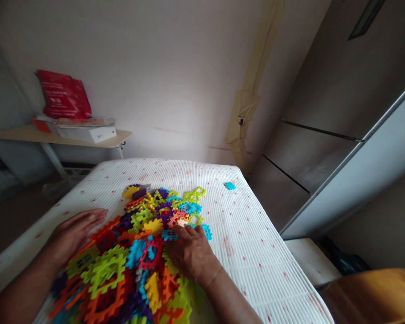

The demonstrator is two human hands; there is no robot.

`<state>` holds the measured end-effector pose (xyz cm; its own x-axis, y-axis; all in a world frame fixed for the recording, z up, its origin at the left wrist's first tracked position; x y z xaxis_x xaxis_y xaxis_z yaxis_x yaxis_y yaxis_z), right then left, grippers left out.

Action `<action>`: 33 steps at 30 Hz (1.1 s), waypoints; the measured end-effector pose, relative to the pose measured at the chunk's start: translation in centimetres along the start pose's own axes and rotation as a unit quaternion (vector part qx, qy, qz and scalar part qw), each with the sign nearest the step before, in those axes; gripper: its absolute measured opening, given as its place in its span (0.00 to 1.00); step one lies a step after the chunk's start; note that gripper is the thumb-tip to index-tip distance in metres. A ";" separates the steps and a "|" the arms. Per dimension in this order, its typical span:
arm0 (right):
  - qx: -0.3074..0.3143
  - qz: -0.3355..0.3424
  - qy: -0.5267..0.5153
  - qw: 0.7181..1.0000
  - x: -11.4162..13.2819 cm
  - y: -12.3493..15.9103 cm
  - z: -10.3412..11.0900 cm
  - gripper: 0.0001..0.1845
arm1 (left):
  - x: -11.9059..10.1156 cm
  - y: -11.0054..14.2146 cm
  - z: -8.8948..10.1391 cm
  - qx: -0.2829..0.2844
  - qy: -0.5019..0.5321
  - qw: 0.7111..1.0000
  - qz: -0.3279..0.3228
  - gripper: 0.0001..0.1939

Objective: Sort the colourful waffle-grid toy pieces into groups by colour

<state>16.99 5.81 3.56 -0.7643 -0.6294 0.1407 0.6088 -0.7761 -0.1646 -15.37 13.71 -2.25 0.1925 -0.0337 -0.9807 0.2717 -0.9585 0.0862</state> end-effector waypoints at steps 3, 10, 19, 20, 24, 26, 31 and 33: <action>0.014 -0.016 -0.001 1.000 -0.2 0.0 0.0 0.13 | 0.2 -0.2 0.1 0.002 0.002 1.000 0.002 0.22; 0.036 -0.046 -0.011 0.998 -0.5 0.0 -0.6 0.18 | 0.6 -0.6 0.4 0.007 0.004 1.000 0.000 0.22; -0.014 -0.023 -0.001 1.000 -0.5 -0.2 -0.6 0.12 | 0.5 -0.6 0.3 0.008 0.001 1.000 -0.004 0.21; -0.023 -0.023 0.000 0.999 -0.5 -0.2 -0.6 0.12 | 0.4 -0.5 0.2 0.007 -0.001 1.000 -0.004 0.21; -0.059 -0.019 -0.020 0.998 -0.7 -0.3 0.0 0.13 | 0.2 -0.2 0.1 0.004 -0.005 1.000 -0.002 0.21; -0.084 -0.017 -0.050 0.995 -1.0 -0.1 0.6 0.13 | 0.1 -0.1 0.1 0.005 -0.005 1.000 -0.002 0.21; -0.107 -0.023 -0.248 0.963 -3.3 1.0 2.3 0.18 | 0.0 -0.1 0.1 0.004 -0.004 1.000 -0.004 0.21; -0.114 -0.073 -0.335 0.932 -5.5 1.4 2.7 0.20 | 0.0 0.0 0.0 0.004 -0.005 1.000 -0.003 0.21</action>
<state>22.66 8.04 5.18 -0.4840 -0.4617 0.7433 0.3893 -0.8744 -0.2896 -15.39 13.74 -2.21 0.1814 -0.0315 -0.9829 0.2659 -0.9607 0.0799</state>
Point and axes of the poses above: each hand's wrist, its own y-axis away from the middle knuckle, its own z-axis out of the back of the hand, x = y × z, the point moved 5 cm from there along -y, towards the middle knuckle, and after that the axes turned 2 degrees about x, right-handed, at the moved point
